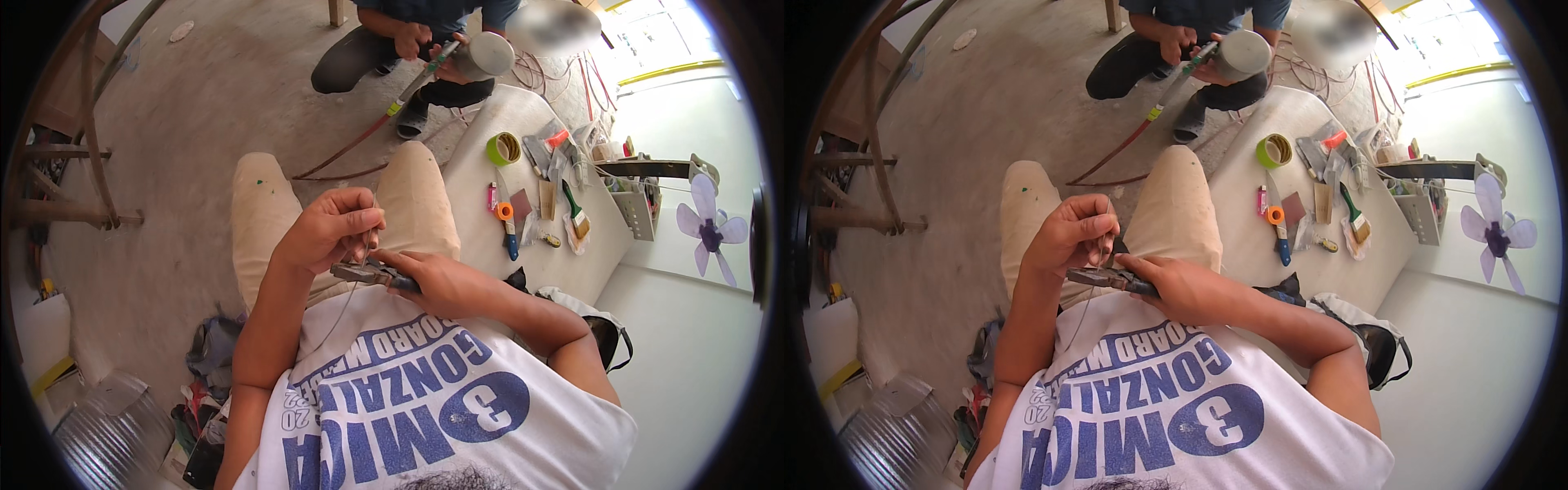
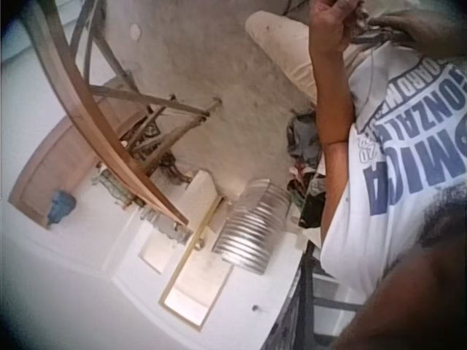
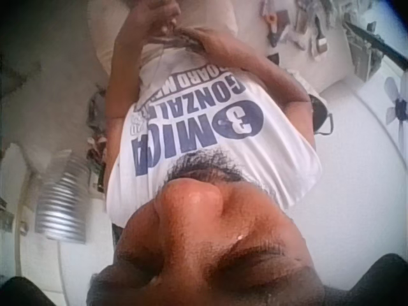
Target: The person secures a green connector onto a red hose using pliers. They repeatedly tighten the connector and adjust the hose while another person holds a spray gun nearby.
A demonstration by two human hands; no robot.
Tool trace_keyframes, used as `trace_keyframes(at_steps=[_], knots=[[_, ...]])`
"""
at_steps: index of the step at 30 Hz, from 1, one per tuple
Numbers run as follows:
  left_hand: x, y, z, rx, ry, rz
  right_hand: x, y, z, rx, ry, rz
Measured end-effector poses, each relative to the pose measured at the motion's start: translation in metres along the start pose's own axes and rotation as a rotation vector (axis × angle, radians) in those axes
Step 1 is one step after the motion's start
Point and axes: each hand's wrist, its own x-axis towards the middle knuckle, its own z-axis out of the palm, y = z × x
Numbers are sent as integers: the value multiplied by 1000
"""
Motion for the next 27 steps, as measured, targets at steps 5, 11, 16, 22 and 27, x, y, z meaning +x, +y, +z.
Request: trace_keyframes(at_steps=[5, 11, 16, 22, 27], knots=[[0, 0, 0, 15, 23, 22, -3, -1, 0, -16, 31, 13], [0, -2, 5, 14, 22, 11, -2, 6, -1, 5, 20, -28], [0, -3, 8, 61, 1, -2, 10, 23, 10, 175, -61, -23], [10, -13, -6, 80, -30, -63, 15, 34, 21, 179, -40, 3], [11, -15, -39, 59, -18, -113, 36, 54, 36, 98, -29, 101]])
